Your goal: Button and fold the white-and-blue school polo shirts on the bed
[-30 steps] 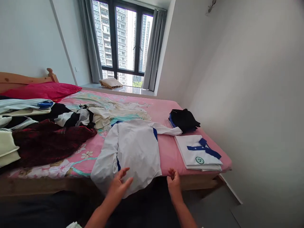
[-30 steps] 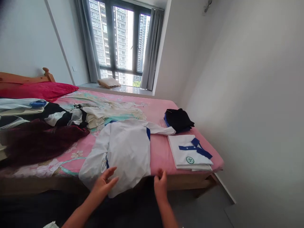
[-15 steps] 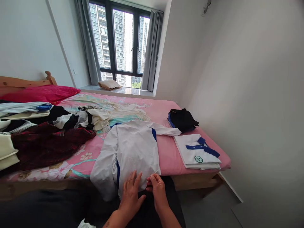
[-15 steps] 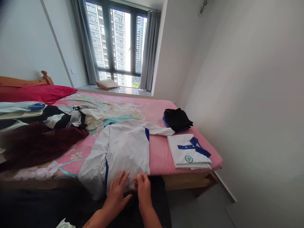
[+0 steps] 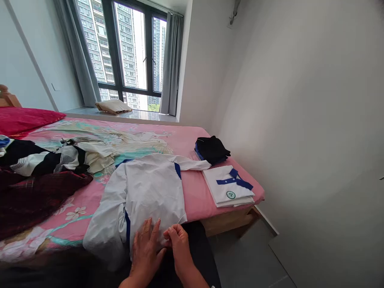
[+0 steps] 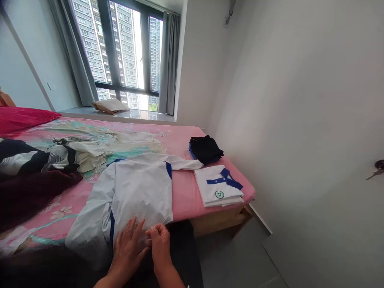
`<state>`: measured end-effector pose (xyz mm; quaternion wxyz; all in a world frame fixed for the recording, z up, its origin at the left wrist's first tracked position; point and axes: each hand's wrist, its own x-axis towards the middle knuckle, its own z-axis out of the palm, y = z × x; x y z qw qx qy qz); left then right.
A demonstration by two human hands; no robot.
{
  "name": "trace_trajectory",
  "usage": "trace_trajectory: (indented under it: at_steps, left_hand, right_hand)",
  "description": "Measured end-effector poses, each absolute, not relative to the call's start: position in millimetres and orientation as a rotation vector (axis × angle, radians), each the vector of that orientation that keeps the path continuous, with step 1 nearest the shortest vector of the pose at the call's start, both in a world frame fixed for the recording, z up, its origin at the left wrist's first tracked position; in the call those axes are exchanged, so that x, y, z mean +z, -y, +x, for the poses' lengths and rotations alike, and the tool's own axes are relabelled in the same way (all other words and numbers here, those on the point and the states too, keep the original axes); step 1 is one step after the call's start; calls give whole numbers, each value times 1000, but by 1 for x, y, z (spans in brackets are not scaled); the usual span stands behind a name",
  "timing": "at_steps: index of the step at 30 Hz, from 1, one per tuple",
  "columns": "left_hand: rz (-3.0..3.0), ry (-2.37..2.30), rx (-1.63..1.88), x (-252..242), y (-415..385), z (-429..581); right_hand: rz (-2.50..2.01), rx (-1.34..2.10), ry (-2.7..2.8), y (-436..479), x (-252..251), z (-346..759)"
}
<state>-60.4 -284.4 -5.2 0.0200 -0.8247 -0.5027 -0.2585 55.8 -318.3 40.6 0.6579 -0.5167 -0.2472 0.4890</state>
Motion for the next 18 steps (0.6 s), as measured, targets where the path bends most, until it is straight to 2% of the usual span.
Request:
trace_trajectory:
  at_steps: [4, 8, 18]
  left_hand:
    - [-2604, 1611, -736, -12, 282, -64]
    - [-2642, 1664, -669, -12, 288, -72]
    - [-2549, 1549, -941, 40, 288, -81]
  right_hand:
    - [-1299, 1079, 284, 322, 14, 64]
    - [-1246, 1253, 339, 313, 3, 68]
    - [-930, 1147, 639, 333, 59, 52]
